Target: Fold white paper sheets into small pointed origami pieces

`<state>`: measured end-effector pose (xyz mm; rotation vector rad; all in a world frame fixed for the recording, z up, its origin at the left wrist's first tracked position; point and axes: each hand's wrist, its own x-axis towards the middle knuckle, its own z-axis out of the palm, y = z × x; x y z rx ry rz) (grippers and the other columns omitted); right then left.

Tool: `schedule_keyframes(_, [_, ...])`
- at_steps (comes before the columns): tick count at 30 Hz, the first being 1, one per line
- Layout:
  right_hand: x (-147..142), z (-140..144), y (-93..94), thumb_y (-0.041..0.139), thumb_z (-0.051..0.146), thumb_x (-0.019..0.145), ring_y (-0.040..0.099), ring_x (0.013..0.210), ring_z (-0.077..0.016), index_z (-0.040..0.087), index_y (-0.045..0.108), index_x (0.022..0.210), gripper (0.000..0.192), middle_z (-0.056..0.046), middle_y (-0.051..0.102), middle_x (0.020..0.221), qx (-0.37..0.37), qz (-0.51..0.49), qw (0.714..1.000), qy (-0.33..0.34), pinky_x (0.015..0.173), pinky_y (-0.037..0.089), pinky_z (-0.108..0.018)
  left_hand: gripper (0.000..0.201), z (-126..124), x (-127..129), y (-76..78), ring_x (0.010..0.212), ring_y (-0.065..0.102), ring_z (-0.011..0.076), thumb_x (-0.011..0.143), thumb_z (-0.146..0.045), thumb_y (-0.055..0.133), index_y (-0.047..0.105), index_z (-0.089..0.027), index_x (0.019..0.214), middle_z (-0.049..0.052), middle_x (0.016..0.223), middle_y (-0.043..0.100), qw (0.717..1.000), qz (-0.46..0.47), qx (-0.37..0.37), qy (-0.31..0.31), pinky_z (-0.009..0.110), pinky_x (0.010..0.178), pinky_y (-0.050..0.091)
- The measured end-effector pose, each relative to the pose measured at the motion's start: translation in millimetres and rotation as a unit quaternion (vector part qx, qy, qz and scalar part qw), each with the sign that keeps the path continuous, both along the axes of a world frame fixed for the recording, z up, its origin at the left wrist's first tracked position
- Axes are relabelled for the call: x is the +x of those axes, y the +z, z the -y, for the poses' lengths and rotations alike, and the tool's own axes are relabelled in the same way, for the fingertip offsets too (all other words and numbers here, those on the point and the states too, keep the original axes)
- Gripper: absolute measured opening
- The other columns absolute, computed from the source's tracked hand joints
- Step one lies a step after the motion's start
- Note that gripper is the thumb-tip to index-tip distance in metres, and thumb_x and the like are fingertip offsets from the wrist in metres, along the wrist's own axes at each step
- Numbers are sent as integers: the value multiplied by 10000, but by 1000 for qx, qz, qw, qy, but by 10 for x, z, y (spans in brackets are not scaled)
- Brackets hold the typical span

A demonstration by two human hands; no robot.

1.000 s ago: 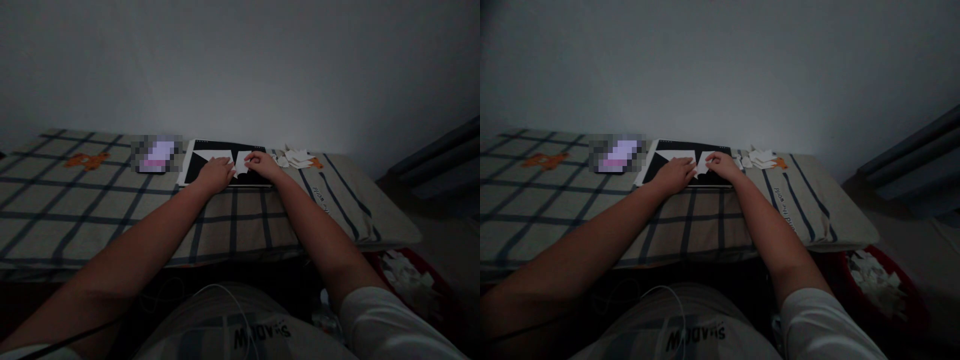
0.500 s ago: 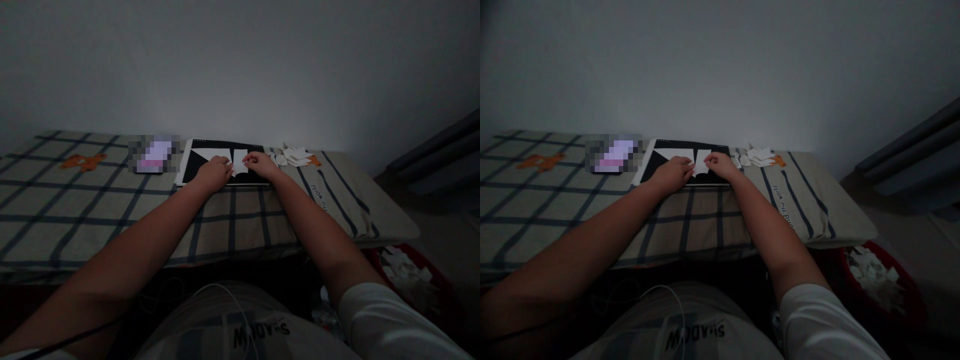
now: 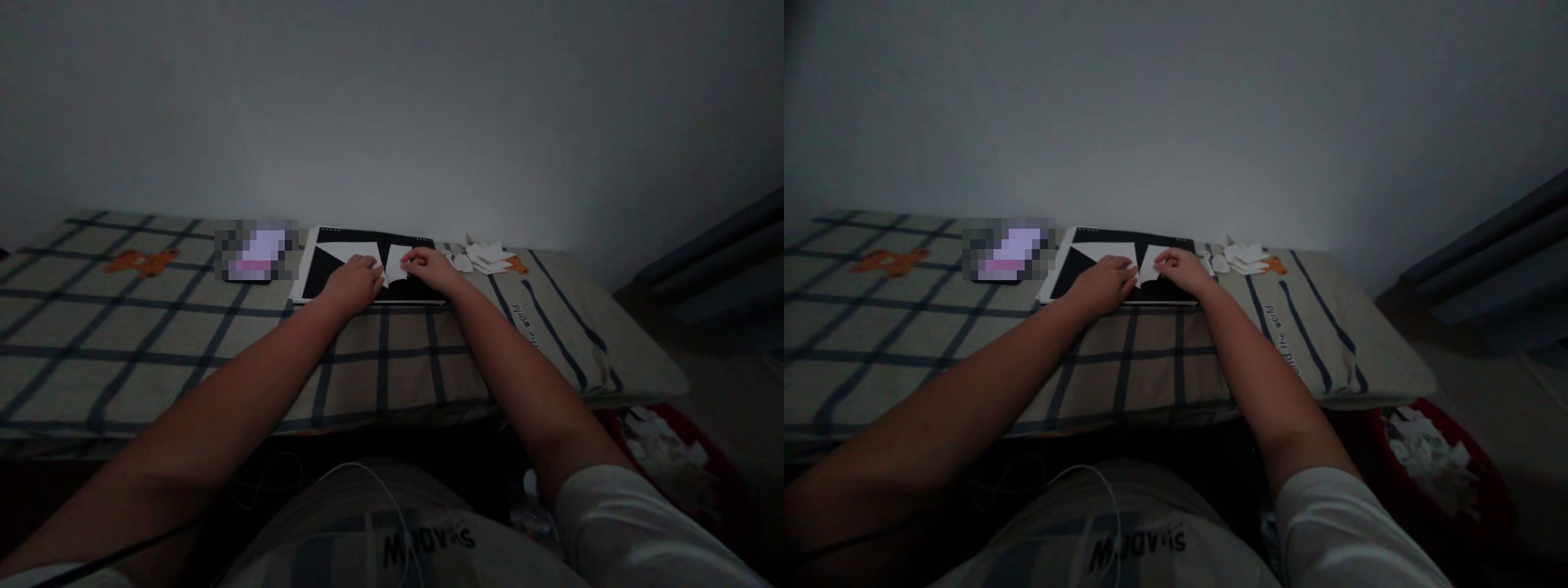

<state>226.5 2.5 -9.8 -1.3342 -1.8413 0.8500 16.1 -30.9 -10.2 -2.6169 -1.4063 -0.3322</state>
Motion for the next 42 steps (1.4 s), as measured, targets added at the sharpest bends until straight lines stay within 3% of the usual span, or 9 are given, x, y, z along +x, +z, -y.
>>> schedule_keyframes(7, [-13,7,-20,654,231,764,458,586,-121,166,643,914,164,66,500,601,7,-8,1000,11,598,335,-265,442,-25,-31,-10,1298,535,294,1018,-346,438,601,-142,1375,145,1415,593,1000,3,4,4,467,1129,392])
schedule_keyframes(15, [-24,5,-18,633,218,781,475,601,-123,167,634,865,99,50,526,626,13,-4,1000,-8,615,358,-272,384,13,-25,67,1186,597,274,1024,-333,412,750,-202,1152,68,1271,701,1000,5,-4,-10,379,884,531])
schedule_keyframes(21, [-30,12,0,592,186,806,486,596,-135,171,635,879,86,44,527,590,3,16,1000,4,608,362,-275,430,28,1,84,1162,610,272,1036,-331,364,747,-175,1156,93,1256,700,1000,-15,-2,-15,382,939,505])
schedule_keyframes(28, [-28,0,-15,531,60,724,475,589,-144,166,657,887,232,40,506,586,9,46,999,6,585,333,-277,443,11,5,105,1147,612,273,1035,-347,356,753,-165,1110,103,1251,690,1000,-22,-6,-14,376,954,493])
schedule_keyframes(34, [-14,0,-1,542,78,713,451,592,-143,162,659,884,224,39,485,607,10,47,999,-2,605,339,-285,456,4,10,75,1131,614,262,1037,-365,339,752,-181,1099,94,1257,690,999,-31,3,-7,375,946,486])
schedule_keyframes(38, [-14,6,1,598,191,789,480,615,-146,164,640,896,118,26,539,636,7,19,1000,-16,635,369,-288,443,5,-10,29,1143,608,269,1034,-348,347,727,-173,1180,103,1261,687,999,-25,27,-19,397,978,471])
schedule_keyframes(42, [-9,5,-11,644,222,780,478,612,-136,169,636,922,151,54,519,621,18,1,1000,-12,626,357,-275,430,-20,-35,1,1176,604,286,1014,-336,413,671,-140,1296,122,1297,672,999,-26,34,-29,417,1018,457])
